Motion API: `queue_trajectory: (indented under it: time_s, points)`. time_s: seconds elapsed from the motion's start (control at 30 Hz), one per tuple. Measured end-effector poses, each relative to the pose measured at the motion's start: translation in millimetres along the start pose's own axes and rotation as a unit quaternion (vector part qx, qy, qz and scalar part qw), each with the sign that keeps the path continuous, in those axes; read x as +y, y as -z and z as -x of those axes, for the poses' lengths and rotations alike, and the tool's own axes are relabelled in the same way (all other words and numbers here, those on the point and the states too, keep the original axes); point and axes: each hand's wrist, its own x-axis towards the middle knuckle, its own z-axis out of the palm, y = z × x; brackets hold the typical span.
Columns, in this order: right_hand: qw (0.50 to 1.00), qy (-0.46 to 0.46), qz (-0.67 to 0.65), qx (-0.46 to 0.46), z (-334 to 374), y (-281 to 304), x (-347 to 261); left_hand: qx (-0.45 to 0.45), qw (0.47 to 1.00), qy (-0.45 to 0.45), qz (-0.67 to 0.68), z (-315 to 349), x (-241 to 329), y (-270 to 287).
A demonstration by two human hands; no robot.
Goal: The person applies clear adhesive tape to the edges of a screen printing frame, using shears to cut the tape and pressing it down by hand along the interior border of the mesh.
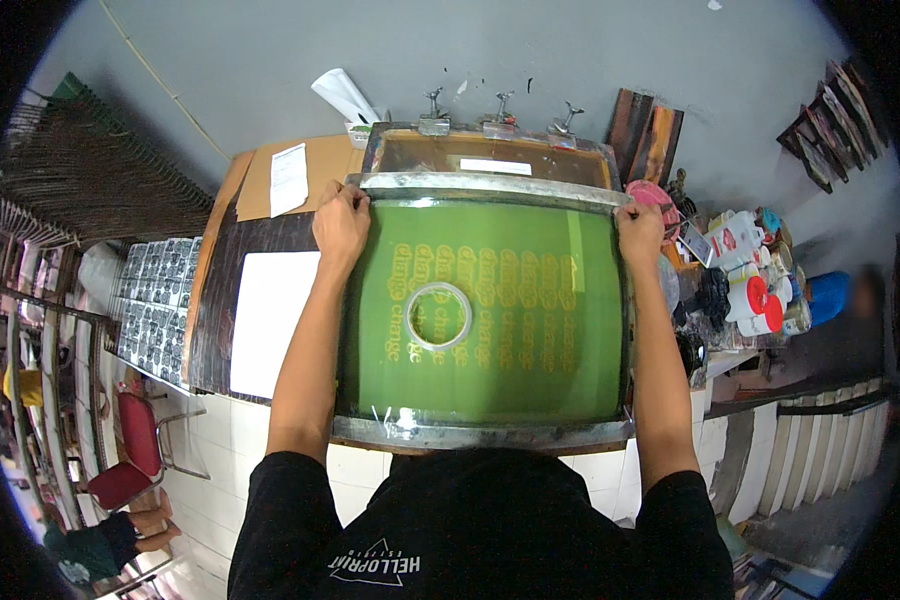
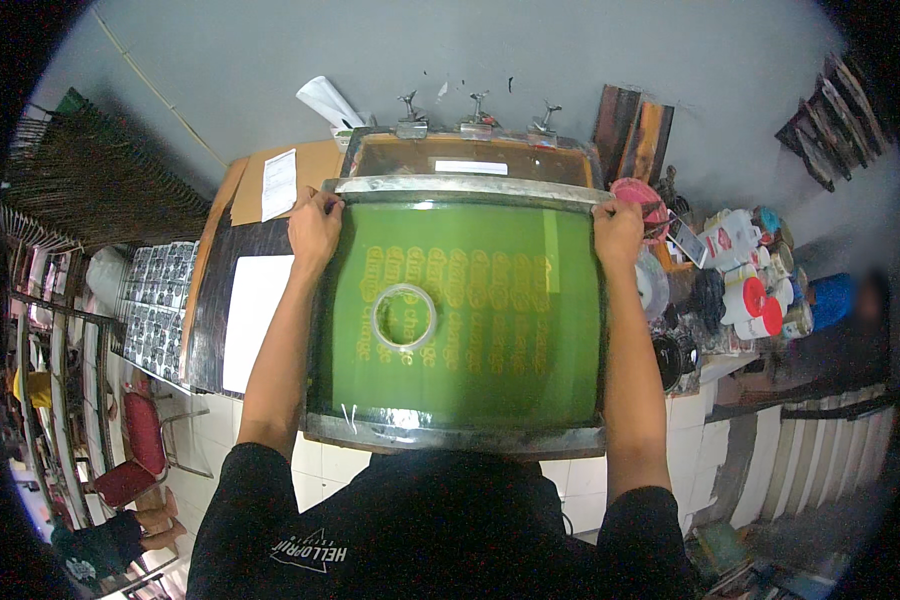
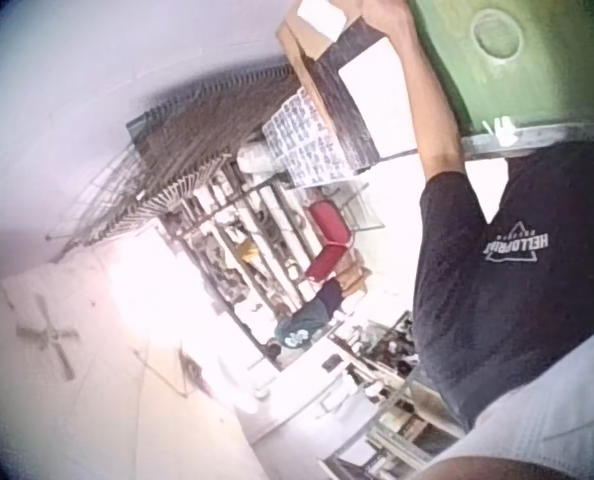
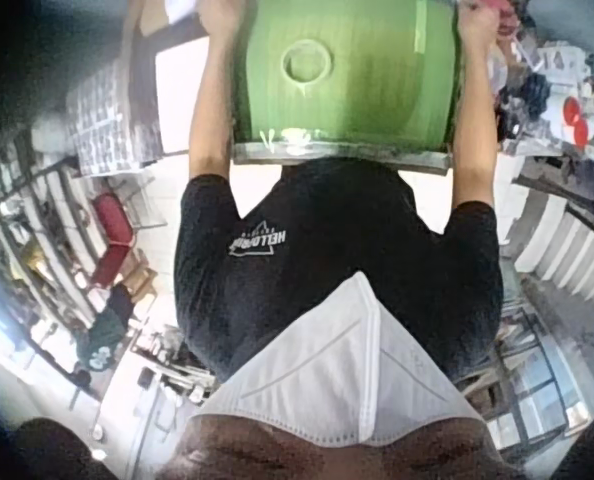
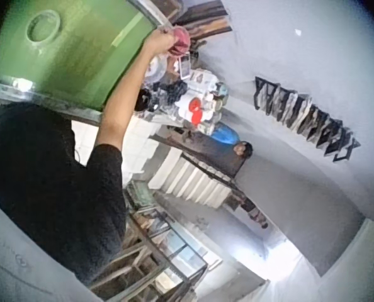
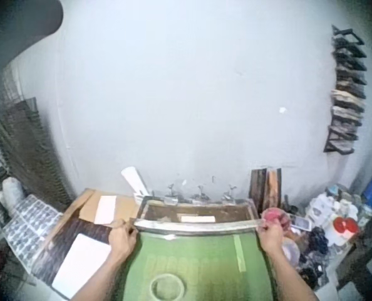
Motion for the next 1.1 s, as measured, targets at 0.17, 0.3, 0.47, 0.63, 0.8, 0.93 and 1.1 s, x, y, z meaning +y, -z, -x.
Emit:
queue_trajectory:
  time_s: [0.17,0.3,0.47,0.63,0.8,0.93,1.1]
  points:
    - [0.999,-0.028,0.017,-0.009,9.6,2.5,-17.5,0.014,0.998,-0.054,-0.04,0.3,-2.9,-3.1]
    - [0.999,-0.027,0.038,-0.016,11.1,3.6,-23.6,-0.004,0.996,-0.057,-0.067,-0.7,-3.3,-4.3]
    - [0.997,-0.019,0.078,-0.011,15.9,0.7,-25.3,-0.047,0.995,-0.043,-0.077,-0.2,-2.4,-3.2]
    - [0.996,-0.019,0.09,-0.016,12.0,-2.8,-23.5,-0.025,0.994,-0.063,-0.088,-2.1,-1.2,-4.3]
    - [0.994,-0.004,0.108,-0.026,12.3,-3.2,-20.0,-0.043,0.992,-0.053,-0.105,-3.4,0.5,-6.6]
    - [0.991,0.005,0.131,-0.036,13.3,-1.3,-30.0,-0.046,0.991,-0.051,-0.119,-2.5,-1.0,-6.7]
    - [0.988,0.023,0.152,-0.03,10.4,-0.9,-38.1,-0.034,0.975,-0.1,-0.195,-6.1,2.1,-5.8]
